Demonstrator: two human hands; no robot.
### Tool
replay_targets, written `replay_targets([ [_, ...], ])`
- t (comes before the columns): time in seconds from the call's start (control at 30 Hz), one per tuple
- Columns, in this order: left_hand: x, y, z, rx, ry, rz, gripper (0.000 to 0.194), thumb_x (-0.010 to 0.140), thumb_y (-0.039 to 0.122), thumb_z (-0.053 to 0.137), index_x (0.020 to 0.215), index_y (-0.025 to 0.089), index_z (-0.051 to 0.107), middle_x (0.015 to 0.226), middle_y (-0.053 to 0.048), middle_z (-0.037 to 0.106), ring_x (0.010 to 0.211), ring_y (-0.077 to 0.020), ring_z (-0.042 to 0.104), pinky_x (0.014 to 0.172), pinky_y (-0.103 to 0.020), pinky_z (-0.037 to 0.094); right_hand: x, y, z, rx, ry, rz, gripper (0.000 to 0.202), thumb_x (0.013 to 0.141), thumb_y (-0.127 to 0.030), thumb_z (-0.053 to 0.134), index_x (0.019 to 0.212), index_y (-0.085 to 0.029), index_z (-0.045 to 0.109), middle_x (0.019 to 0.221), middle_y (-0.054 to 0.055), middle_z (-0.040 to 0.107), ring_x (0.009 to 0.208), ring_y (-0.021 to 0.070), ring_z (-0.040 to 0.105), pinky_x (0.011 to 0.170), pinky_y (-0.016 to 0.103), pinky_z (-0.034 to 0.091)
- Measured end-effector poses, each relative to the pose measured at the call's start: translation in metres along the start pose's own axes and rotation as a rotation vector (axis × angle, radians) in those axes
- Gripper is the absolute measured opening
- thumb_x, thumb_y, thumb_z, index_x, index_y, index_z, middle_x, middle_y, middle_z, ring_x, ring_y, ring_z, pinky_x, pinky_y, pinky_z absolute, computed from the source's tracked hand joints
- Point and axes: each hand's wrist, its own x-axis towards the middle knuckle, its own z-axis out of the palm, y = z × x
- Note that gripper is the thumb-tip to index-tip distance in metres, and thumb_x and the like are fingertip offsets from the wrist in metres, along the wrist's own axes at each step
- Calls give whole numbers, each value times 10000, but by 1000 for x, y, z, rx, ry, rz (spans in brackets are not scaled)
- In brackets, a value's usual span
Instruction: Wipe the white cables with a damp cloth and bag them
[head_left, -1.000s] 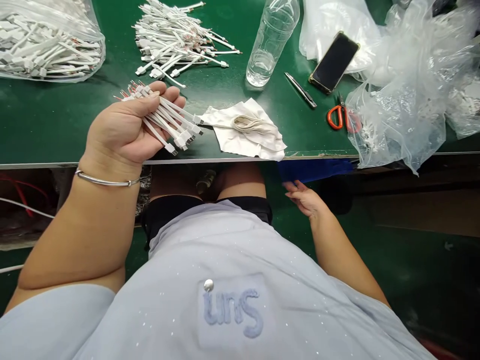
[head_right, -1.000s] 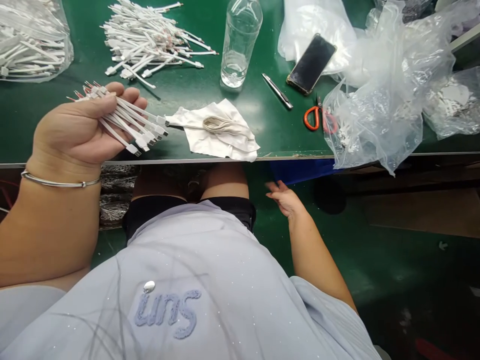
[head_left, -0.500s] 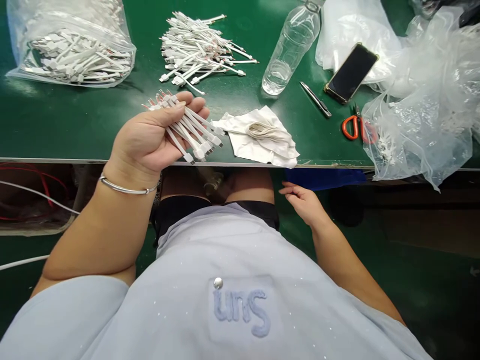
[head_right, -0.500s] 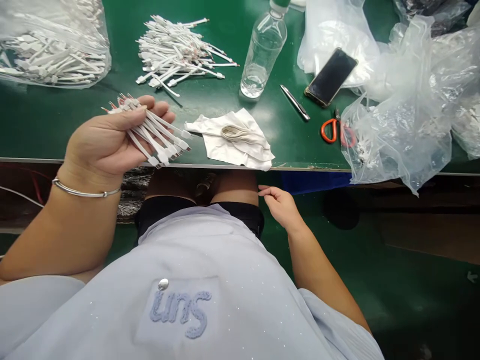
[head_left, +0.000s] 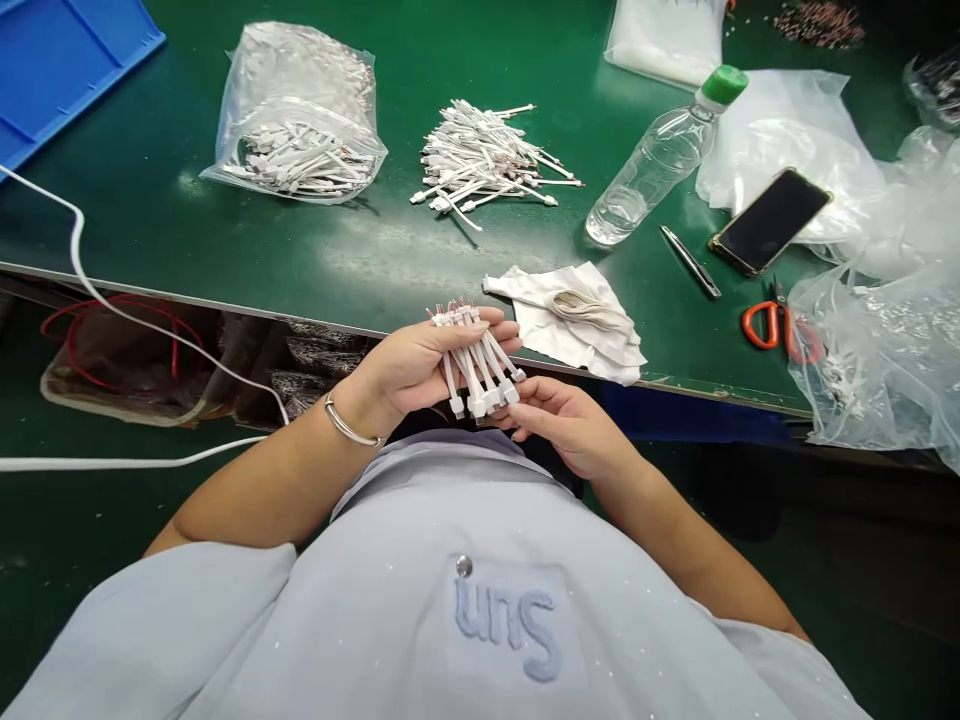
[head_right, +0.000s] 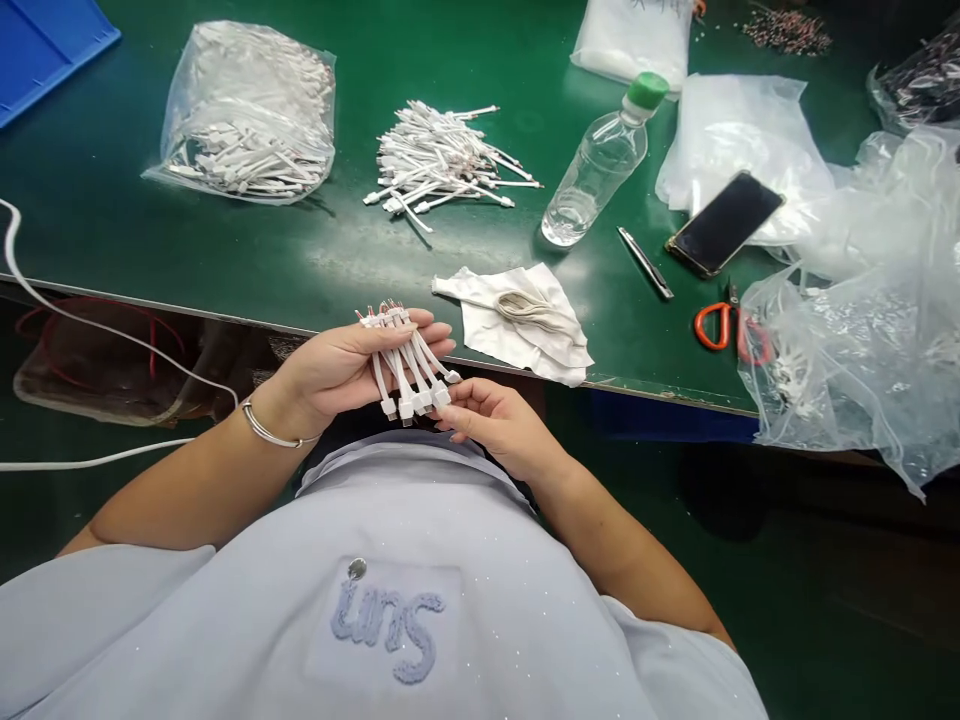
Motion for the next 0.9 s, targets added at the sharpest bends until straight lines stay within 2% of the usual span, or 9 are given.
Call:
replay_targets([
  [0.07,-1,0,-3,-18,13,-11,203,862,31,470,863,102,660,891,-88,724,858,-190,700,996,-443,454,2,1,3,2,35,19,258,672,-381,784,768,-176,661,766,21,707,683,107,623,576,204,460],
  [0.13,-2,-1,-6,-37,20,-23,204,859,29,474,869,105,662,901,-91,724,863,-196,700,996,-454,450,2,5,3,19,62,21,247,688,-381,770,735,-170,650,722,15,696,640,95,605,561,203,446],
  [0.37,-4,-6,-13,-92,57,-81,201,866,38,475,878,105,665,897,-90,725,877,-200,699,1026,-470,422,-5,15,0,97,133,28,227,720,-392,747,742,-183,661,707,12,684,630,89,586,548,199,431],
  [0.47,-5,-8,-12,-108,69,-78,197,873,51,475,875,106,664,902,-90,724,879,-198,698,1030,-474,418,-4,17,0,99,89,50,285,748,-463,703,783,-180,694,769,35,688,676,105,597,535,201,437],
  [0.53,-7,-8,-10,-119,62,-69,190,869,53,483,869,108,665,912,-90,723,886,-202,697,1032,-484,414,-2,17,2,102,11,70,342,737,-511,694,842,-186,710,842,50,693,751,135,612,539,211,455],
  [0.6,-9,-9,-9,-127,48,-64,187,865,53,490,867,112,668,921,-90,723,899,-209,696,1033,-495,410,0,16,5,101,-65,79,360,705,-498,726,900,-197,712,901,51,693,816,158,615,562,224,473],
  [0.67,-11,-9,-9,-132,32,-61,190,862,54,494,875,114,674,922,-89,724,906,-212,696,1037,-498,406,1,14,9,86,-79,64,311,693,-432,756,895,-200,711,889,40,689,815,154,607,587,228,473],
  [0.77,-13,-9,-11,-145,18,-58,206,862,50,488,887,114,683,909,-85,726,900,-208,697,1044,-486,400,2,12,14,78,8,4,200,728,-378,738,777,-189,695,772,16,658,735,123,578,591,223,453],
  [0.9,-13,-9,-14,-159,47,-63,218,873,51,476,874,113,685,893,-81,726,875,-195,698,1042,-484,405,3,14,18,158,124,-11,278,730,-455,722,746,-182,675,701,9,621,657,106,547,546,215,440],
])
